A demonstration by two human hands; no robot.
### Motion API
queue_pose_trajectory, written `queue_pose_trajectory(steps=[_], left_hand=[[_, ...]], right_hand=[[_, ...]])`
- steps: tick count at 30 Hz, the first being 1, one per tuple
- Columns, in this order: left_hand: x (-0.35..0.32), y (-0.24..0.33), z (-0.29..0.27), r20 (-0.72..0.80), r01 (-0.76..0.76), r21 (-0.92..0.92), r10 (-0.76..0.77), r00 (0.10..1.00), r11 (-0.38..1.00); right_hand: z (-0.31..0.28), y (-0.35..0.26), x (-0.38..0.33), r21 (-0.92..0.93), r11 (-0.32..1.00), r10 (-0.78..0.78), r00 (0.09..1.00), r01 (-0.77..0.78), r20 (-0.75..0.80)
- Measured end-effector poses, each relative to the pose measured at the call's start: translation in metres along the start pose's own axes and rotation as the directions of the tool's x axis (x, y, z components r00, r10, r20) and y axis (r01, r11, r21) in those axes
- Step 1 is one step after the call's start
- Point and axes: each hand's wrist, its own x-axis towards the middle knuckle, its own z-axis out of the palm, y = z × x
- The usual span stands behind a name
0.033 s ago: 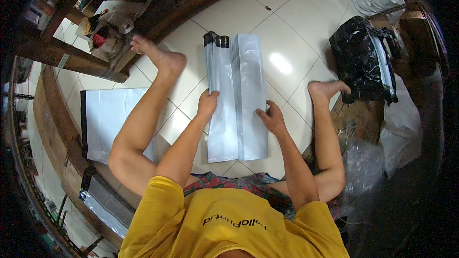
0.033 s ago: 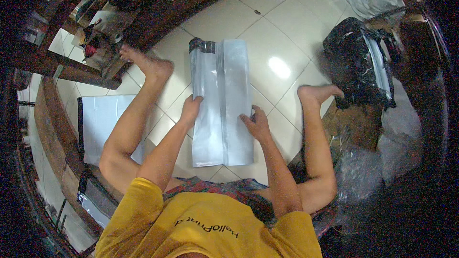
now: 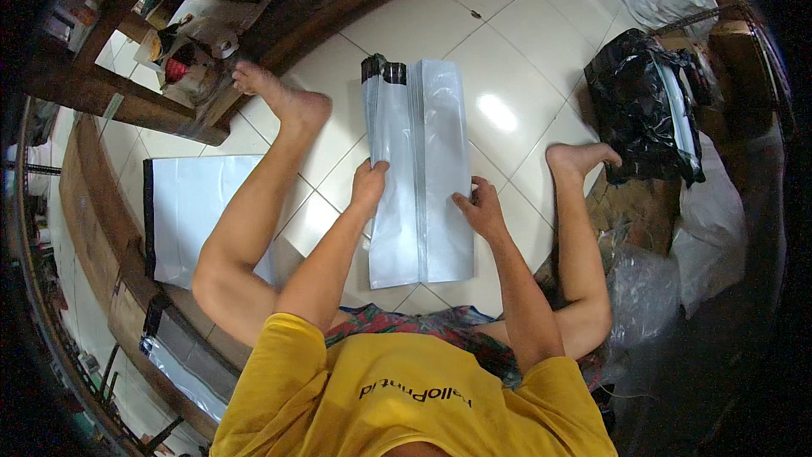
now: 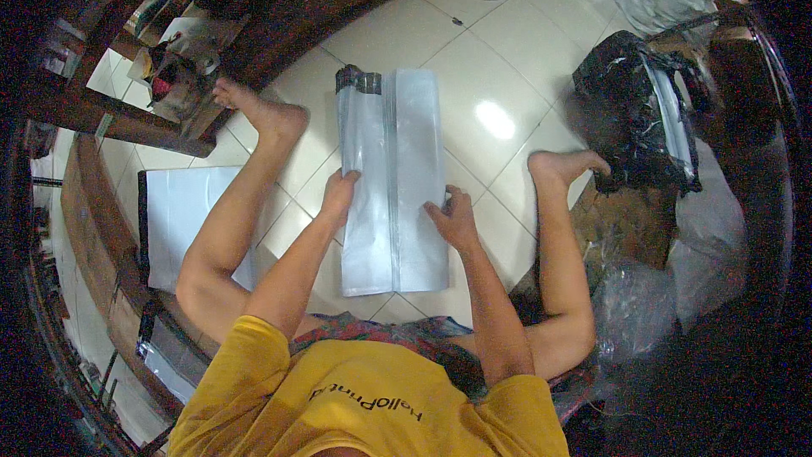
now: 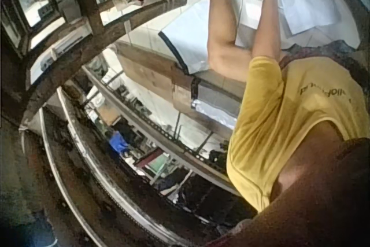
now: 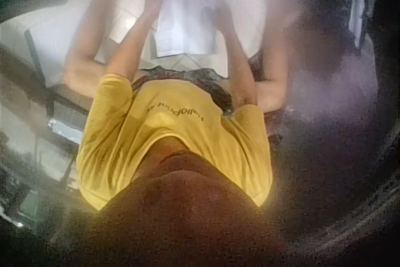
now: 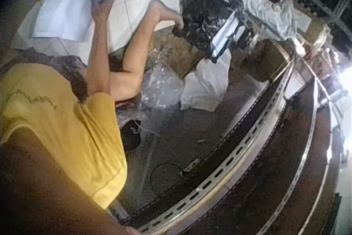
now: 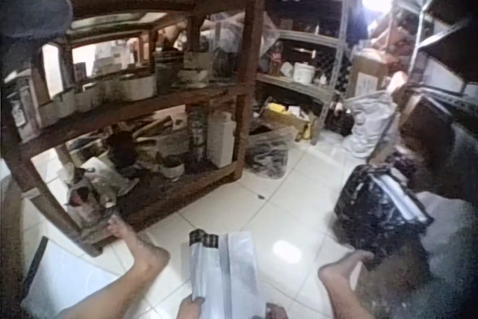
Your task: The person sits on the floor and repeatedly folds white poly mailers in half, smoothing them flat with both hands. They handle the mailers one at a time, stacking the folded items on the floor.
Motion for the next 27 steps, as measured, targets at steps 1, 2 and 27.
queue_pose_trajectory(steps=[1,2,27], left_hand=[[-0.002,0.002,0.003,0.005,0.026,-0.136,-0.026,1.0,0.99],[-0.003,0.004,0.004,0.006,0.06,-0.183,-0.06,0.998,0.981],[-0.017,-0.013,0.015,-0.312,0.041,0.289,0.054,0.949,0.956]], right_hand=[[0.001,-0.008,0.002,0.024,0.999,0.032,0.999,-0.032,0.009],[0.0,-0.015,0.002,0.047,0.997,0.064,0.998,-0.065,0.019],[0.051,-0.095,0.013,0.2,0.976,0.036,0.972,-0.085,0.233]])
